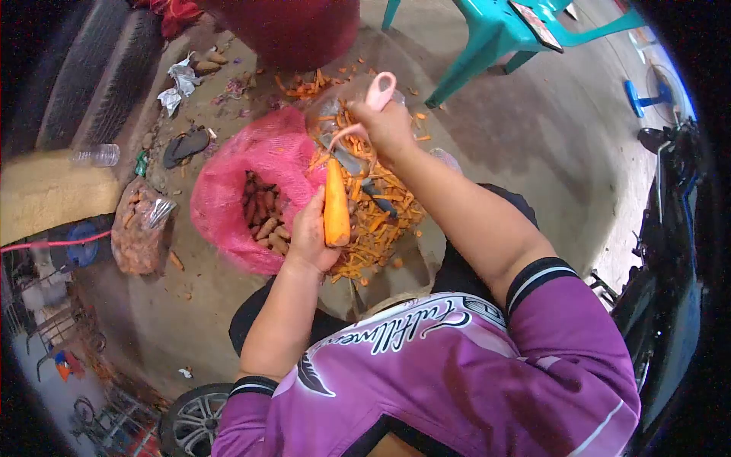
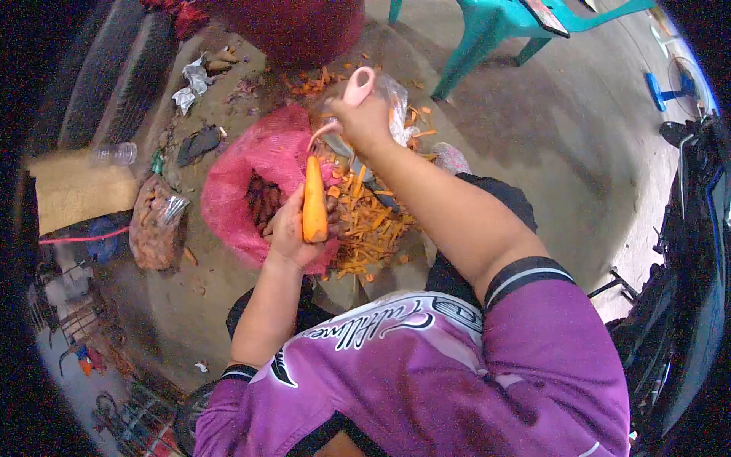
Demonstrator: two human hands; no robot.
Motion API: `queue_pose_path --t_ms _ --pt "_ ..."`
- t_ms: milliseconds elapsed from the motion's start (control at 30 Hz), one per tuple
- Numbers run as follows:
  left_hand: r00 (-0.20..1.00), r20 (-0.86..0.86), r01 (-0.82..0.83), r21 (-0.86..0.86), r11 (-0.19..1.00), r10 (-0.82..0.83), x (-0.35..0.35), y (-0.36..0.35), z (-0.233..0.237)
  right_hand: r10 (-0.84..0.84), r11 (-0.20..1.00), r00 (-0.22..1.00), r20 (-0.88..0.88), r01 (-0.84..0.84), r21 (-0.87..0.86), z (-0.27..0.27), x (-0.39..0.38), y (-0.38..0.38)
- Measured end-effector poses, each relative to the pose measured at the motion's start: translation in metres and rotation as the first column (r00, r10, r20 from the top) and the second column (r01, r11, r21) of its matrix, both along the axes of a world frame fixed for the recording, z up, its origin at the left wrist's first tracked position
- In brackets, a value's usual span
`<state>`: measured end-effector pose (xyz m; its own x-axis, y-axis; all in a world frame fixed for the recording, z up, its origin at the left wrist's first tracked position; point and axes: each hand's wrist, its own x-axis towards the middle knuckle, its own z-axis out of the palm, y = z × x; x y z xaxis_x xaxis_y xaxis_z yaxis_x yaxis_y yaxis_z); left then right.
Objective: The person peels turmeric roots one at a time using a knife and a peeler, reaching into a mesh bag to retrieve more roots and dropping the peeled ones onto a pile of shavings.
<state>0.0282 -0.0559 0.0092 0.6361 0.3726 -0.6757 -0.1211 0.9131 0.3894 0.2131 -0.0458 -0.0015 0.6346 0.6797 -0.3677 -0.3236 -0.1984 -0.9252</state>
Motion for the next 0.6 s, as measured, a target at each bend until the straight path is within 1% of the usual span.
queue_pose_path --t_ms 67,100,133,200,300,400,467,500,533,600 --pt "0.999 0.041 -0.002 0.004 1.000 0.002 0.001 0.001 0.011 0.172 0.985 0.977 -0.126 -0.167 0.049 0.020 -0.022 -0.008" --pt "0.998 0.061 -0.002 0.005 1.000 0.002 0.001 0.001 0.014 0.272 0.960 0.953 -0.132 -0.258 0.113 0.021 -0.031 -0.012" --pt "0.998 0.067 0.002 -0.014 1.000 -0.001 -0.001 0.003 0.012 0.377 0.926 0.915 -0.142 -0.368 0.089 0.031 -0.039 -0.017" --pt "0.997 0.082 0.015 -0.051 0.999 -0.011 -0.006 0.007 0.005 0.526 0.850 0.850 -0.024 -0.526 -0.010 0.037 -0.046 -0.021" --pt "0.999 0.019 0.027 0.046 0.999 -0.028 -0.004 0.003 0.000 0.430 0.903 0.902 -0.036 -0.428 0.043 0.021 -0.043 -0.015" --pt "0.984 0.122 0.136 -0.035 0.990 -0.131 -0.009 0.000 0.000 0.174 0.985 0.978 0.114 -0.172 -0.024 0.024 -0.022 -0.005" --pt "0.995 0.052 0.088 -0.045 0.995 -0.086 -0.005 -0.003 0.002 0.010 0.994 0.989 0.147 -0.026 0.108 -0.012 0.000 0.004" --pt "0.998 0.016 0.065 -0.049 0.997 -0.064 -0.003 -0.004 0.004 -0.074 0.983 0.985 0.156 0.046 0.176 -0.005 0.002 0.006" --pt "0.999 -0.019 0.038 -0.050 0.998 -0.039 -0.002 -0.004 0.006 -0.020 0.990 0.995 0.093 0.006 0.141 0.001 0.000 0.003" --pt "0.999 -0.035 -0.035 0.020 0.999 0.035 0.000 0.001 0.006 0.090 0.993 0.995 -0.036 -0.087 0.081 0.021 -0.014 -0.008"
